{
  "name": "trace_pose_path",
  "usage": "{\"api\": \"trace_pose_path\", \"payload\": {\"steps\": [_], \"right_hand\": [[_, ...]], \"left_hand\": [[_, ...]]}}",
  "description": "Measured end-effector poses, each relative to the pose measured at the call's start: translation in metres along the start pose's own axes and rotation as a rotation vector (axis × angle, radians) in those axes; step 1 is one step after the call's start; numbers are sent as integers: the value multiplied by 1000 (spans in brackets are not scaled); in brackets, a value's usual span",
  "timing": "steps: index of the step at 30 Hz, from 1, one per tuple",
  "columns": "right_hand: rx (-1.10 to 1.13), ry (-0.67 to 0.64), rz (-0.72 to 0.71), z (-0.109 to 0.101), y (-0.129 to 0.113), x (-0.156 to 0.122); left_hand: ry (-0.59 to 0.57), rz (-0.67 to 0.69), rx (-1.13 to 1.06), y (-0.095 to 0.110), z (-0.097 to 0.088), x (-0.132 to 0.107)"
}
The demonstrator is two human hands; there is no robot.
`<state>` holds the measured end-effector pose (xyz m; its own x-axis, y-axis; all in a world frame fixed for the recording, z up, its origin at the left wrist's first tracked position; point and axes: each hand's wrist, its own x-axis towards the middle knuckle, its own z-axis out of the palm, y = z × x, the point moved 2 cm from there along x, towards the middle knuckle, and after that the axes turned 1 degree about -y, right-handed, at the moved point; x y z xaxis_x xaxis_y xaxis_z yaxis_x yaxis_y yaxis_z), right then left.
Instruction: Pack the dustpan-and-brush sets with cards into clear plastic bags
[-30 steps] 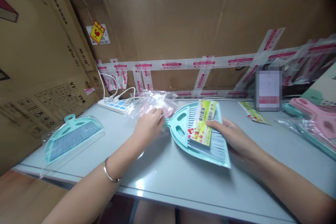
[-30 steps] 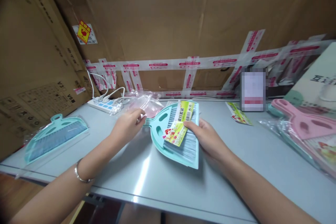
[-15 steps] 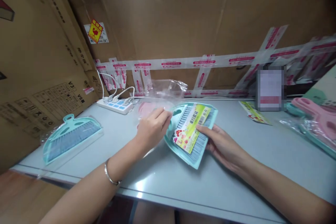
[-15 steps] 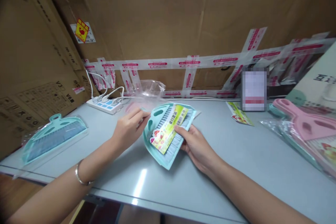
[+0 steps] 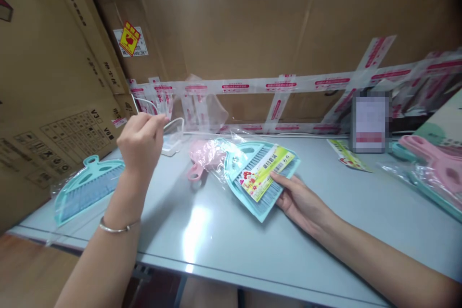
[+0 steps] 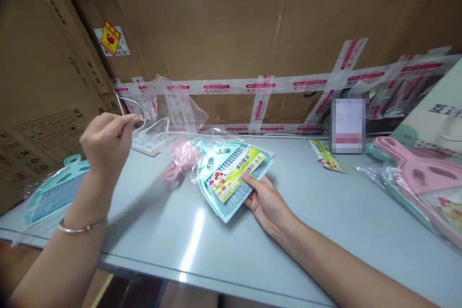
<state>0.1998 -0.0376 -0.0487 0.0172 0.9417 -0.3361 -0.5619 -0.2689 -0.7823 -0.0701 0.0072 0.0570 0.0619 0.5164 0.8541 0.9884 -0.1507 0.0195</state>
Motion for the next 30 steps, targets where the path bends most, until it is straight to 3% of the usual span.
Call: {"api": "trace_pose_path", "payload": {"steps": [5, 8, 10, 12, 16, 18, 21, 22, 23, 24, 27, 28, 30], "right_hand": [[60, 39, -24, 0, -4, -1], [148, 60, -89, -4, -8, 2], [190, 74, -130, -7, -11, 4], [208, 86, -176, -10, -13, 5], [202, 119, -275, -13, -15, 7], [203, 138, -310, -14, -16, 7], [199, 152, -350, -12, -18, 4], [194, 150, -364, -10, -19, 3], [187, 144, -380, -9, -20, 1], [176, 135, -395, -7, -20, -1], [140, 103, -434, -2, -20, -6], [134, 89, -437, -1, -18, -8], [133, 60, -411, 3, -14, -11]], "left_hand": [[-218, -14, 112, -12, -1, 1], [-20, -116, 128, -20, -9, 0], [107, -113, 124, -20, -11, -1], [49, 38, 60, -11, -3, -3], [-282, 518, -165, 26, 25, -17], [-259, 574, -294, 41, 29, -24], [-96, 380, -530, 57, 21, -31], [-107, 274, -613, 62, 18, -34], [-190, 161, -696, 68, 16, -37], [-351, 47, -777, 74, 16, -40], [-976, -275, -1017, 96, 21, -56], [-1104, -368, -1125, 102, 23, -62], [-1155, -519, -1381, 113, 28, -69]]}}
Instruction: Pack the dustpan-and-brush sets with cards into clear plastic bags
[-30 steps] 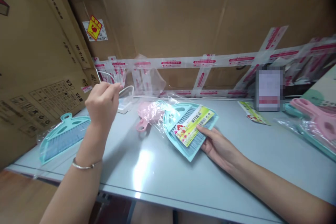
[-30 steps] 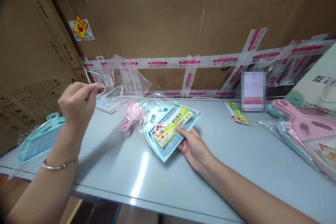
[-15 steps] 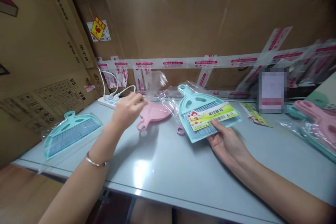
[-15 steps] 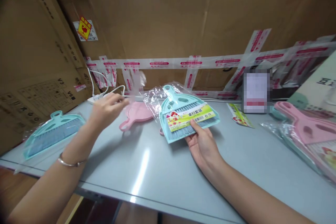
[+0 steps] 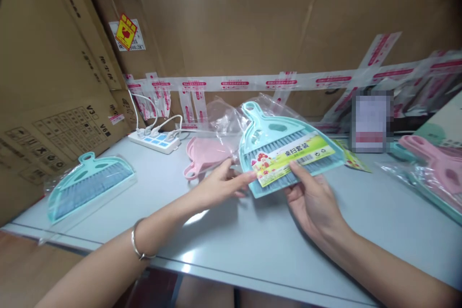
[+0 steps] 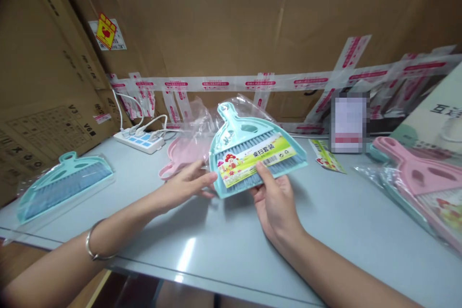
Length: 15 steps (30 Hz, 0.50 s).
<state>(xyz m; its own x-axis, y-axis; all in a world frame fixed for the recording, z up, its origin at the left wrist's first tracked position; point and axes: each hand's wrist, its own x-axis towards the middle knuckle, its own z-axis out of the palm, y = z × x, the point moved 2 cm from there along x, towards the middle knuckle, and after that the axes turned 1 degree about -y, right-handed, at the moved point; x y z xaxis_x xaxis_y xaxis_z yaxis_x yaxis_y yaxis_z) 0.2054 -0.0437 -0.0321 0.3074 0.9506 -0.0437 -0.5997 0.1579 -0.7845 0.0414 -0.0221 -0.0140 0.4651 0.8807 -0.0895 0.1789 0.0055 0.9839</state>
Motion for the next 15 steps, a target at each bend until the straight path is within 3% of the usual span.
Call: {"api": "trace_pose_path", "payload": {"steps": [3, 7, 9, 13, 15], "right_hand": [[-4, -46, 124, 3, 7, -5], [-53, -110, 267, 1, 11, -5], [-109, -100, 253, -3, 8, 2], [-249, 117, 120, -19, -9, 20], [-303, 158, 108, -23, -17, 26]], "left_hand": [[49, 64, -270, -9, 7, 7], [127, 30, -407, -16, 3, 11], [142, 29, -424, -16, -2, 11], [200, 29, -380, -14, -10, 8], [194, 2, -365, -14, -12, 7]]}}
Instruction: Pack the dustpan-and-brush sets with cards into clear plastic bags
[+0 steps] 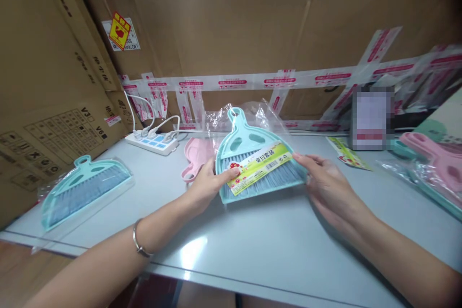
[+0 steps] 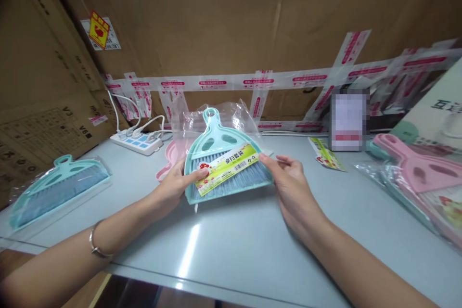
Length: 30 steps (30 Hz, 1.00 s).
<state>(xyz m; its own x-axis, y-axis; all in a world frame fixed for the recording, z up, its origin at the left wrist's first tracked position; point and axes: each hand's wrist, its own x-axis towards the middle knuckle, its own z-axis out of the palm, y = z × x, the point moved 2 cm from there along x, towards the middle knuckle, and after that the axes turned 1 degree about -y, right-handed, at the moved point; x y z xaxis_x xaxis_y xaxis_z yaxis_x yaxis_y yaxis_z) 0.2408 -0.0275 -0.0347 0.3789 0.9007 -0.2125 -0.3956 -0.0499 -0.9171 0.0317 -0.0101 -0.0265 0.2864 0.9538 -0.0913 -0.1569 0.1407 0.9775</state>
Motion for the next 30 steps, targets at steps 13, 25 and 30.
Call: {"api": "trace_pose_path", "payload": {"steps": [13, 25, 30], "right_hand": [[-169, -392, 308, 11, 0, -3], [-190, -287, 302, 11, 2, -3], [-193, -254, 309, 8, 7, 7]], "left_hand": [[35, -110, 39, -7, -4, 4], [4, -196, 15, 1, -2, 0], [-282, -84, -43, -1, -3, 0]]}}
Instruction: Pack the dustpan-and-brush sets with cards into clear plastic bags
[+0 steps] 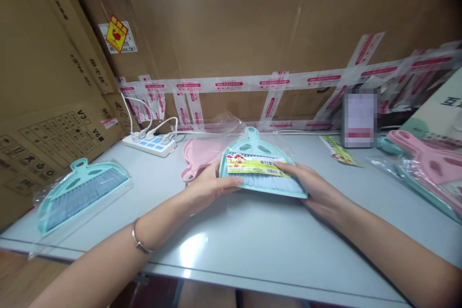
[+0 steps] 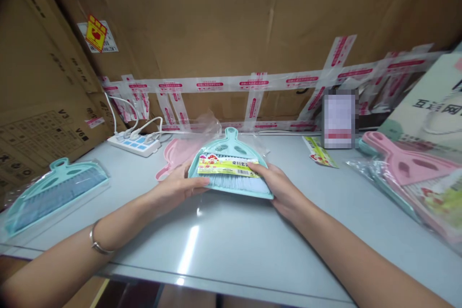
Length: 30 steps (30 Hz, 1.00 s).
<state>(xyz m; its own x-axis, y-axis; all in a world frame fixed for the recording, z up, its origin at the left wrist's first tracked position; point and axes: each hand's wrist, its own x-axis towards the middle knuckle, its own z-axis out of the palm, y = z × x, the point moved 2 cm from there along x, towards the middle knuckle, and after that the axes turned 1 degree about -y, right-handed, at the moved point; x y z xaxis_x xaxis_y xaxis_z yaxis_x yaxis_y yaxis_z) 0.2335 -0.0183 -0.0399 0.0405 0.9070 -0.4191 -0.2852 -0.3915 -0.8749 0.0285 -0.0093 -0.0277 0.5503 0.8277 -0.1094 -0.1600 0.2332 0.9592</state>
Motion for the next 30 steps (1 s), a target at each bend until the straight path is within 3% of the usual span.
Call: {"api": "trace_pose_path", "payload": {"steps": [5, 10, 12, 18, 21, 24, 28, 30], "right_hand": [[72, -100, 6, -3, -2, -2], [59, -365, -53, -7, -12, -14], [13, -408, -76, -8, -13, -15], [39, -178, 6, -8, 1, -4], [10, -57, 16, -5, 5, -2], [-16, -15, -50, -3, 4, -3], [-23, 6, -90, -4, 3, -4], [-18, 36, -97, -5, 3, -3]], "left_hand": [[94, -13, -41, -4, -7, 5], [118, -63, -85, 0, -6, 5], [137, -79, -97, 1, -7, 5], [347, -175, -42, -6, -11, 8], [392, -182, 84, -9, -12, 8], [338, -164, 108, -10, -12, 7], [151, -74, 13, -9, -10, 7], [151, -13, 21, -7, -10, 7]]}}
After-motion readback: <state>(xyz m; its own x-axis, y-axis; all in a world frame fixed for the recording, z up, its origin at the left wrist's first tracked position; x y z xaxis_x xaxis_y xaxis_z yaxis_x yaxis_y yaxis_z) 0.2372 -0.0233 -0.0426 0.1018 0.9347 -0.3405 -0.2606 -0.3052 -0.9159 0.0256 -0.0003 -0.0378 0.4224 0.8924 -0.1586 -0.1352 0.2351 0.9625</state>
